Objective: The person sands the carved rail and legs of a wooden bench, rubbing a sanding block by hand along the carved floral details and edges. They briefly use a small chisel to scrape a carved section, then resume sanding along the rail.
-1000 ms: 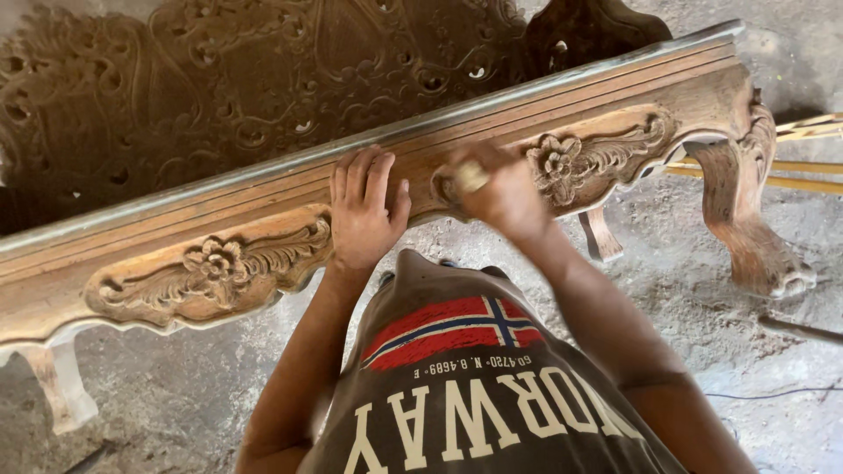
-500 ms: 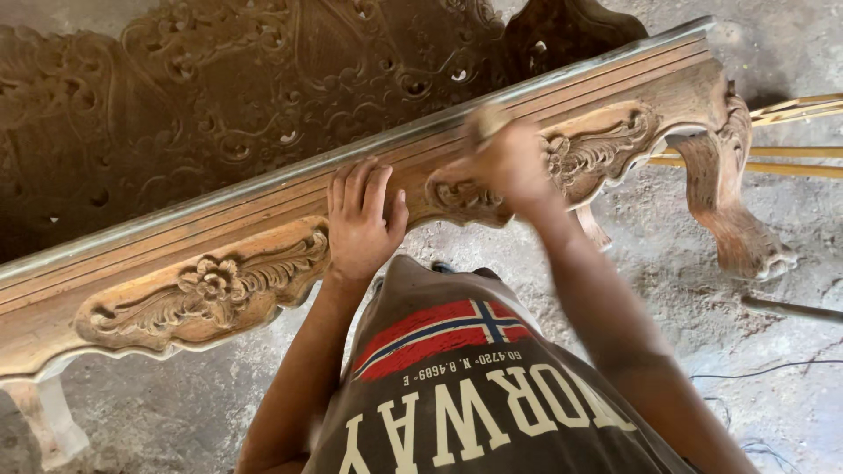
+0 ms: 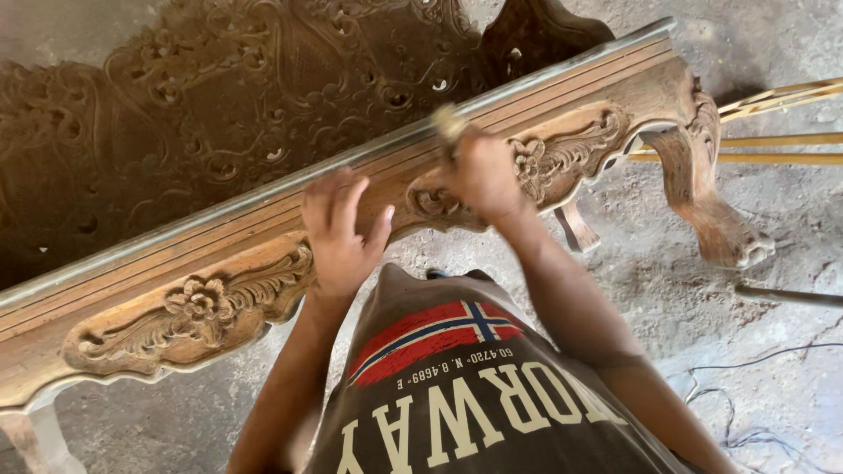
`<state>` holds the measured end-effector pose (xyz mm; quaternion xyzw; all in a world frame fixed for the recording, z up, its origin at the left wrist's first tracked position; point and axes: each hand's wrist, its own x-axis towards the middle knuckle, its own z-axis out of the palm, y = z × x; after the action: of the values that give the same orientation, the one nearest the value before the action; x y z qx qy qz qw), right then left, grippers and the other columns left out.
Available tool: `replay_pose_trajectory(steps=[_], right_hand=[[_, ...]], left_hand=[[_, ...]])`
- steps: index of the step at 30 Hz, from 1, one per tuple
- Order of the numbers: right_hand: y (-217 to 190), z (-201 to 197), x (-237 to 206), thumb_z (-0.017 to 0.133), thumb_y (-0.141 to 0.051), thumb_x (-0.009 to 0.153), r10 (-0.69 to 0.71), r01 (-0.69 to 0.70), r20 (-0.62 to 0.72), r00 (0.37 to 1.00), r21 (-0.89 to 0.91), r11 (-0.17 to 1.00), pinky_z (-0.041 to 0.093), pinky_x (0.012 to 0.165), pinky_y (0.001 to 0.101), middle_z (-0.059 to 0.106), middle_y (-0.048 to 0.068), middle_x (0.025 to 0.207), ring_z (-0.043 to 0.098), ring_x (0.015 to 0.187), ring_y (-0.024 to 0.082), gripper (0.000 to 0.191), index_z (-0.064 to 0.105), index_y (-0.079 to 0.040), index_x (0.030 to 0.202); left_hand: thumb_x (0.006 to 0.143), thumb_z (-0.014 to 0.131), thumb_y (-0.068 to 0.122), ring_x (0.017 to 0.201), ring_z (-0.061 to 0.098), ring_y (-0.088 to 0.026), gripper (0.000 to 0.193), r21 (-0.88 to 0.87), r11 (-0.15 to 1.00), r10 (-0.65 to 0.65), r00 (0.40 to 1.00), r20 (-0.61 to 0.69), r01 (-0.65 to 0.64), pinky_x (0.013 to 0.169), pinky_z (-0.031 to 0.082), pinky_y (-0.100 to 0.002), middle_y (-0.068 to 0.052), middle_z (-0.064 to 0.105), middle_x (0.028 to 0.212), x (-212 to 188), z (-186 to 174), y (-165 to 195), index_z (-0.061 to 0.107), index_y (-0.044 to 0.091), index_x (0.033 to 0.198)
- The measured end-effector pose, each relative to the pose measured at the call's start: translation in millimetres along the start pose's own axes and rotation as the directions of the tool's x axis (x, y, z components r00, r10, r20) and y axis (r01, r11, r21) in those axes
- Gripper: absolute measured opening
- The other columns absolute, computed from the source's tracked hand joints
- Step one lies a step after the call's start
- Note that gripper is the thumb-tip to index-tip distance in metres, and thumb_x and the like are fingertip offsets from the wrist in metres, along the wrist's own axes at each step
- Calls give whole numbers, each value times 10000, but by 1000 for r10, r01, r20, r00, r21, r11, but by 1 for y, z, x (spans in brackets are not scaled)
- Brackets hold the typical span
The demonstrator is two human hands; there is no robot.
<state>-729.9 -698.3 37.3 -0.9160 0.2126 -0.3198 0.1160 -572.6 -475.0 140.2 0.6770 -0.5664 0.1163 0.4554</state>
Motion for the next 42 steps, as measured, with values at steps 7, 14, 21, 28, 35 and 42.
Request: replay_pose_trajectory(steps=[7, 14, 21, 28, 35, 42], right_hand=[[91, -91, 12, 628, 33, 971, 333, -372, -169, 928, -356, 857, 438, 297, 211, 644, 46, 651, 533, 390, 46, 124, 674, -3, 862], [10, -44, -8, 610, -15, 964, 224, -214, 157, 962, -77, 974, 423, 292, 248, 650, 90, 657, 551, 431, 118, 86, 678, 1, 1014], [57, -92, 13, 696, -101, 1086, 176, -240, -251, 952, -251, 938, 483, 375, 234, 727, 59, 737, 600, 466, 67, 259, 694, -66, 829], [-21, -41, 18, 603, -37, 1042, 72, -100, 250, 966, 100, 990, 414, 297, 266, 691, 117, 675, 546, 349, 111, 141, 717, 44, 1053], [37, -72, 11, 673, -30, 982, 120, -138, 170, 978, 100, 985, 603, 457, 204, 736, 81, 846, 691, 590, 112, 25, 698, -32, 983], [16, -45, -12, 686, 91, 1011, 14, -2, -129, 992, 92, 996, 635, 542, 224, 755, 124, 905, 734, 695, 145, 109, 689, -16, 990]], left_hand=[[936, 827, 283, 1417, 497, -294, 612, -446, 767, 153, 807, -571, -461, 1266, 390, -480, -145, 500, 1494, 5, -87, 96, 496, 44, 1391], [969, 828, 276, 1455, 437, -278, 663, -488, 704, 149, 779, -610, -516, 1263, 422, -460, -127, 409, 1548, 17, -74, 106, 426, 80, 1458], [980, 804, 221, 1511, 372, -328, 673, -216, 967, -163, 981, -104, 138, 1267, 394, -510, -191, 356, 1580, -15, -1, 21, 394, 48, 1485], [938, 767, 210, 1406, 426, -413, 605, 153, 980, -128, 992, 16, 124, 1208, 311, -642, -234, 424, 1495, -30, 41, -12, 466, 23, 1429], [940, 765, 202, 1390, 460, -384, 551, 169, 974, -154, 988, 6, 151, 1214, 334, -631, -201, 454, 1465, -35, 40, -13, 499, 60, 1402], [950, 777, 179, 1372, 469, -384, 560, 146, 979, -144, 990, 6, 142, 1211, 345, -618, -204, 464, 1436, -32, 39, -11, 485, 49, 1409]])
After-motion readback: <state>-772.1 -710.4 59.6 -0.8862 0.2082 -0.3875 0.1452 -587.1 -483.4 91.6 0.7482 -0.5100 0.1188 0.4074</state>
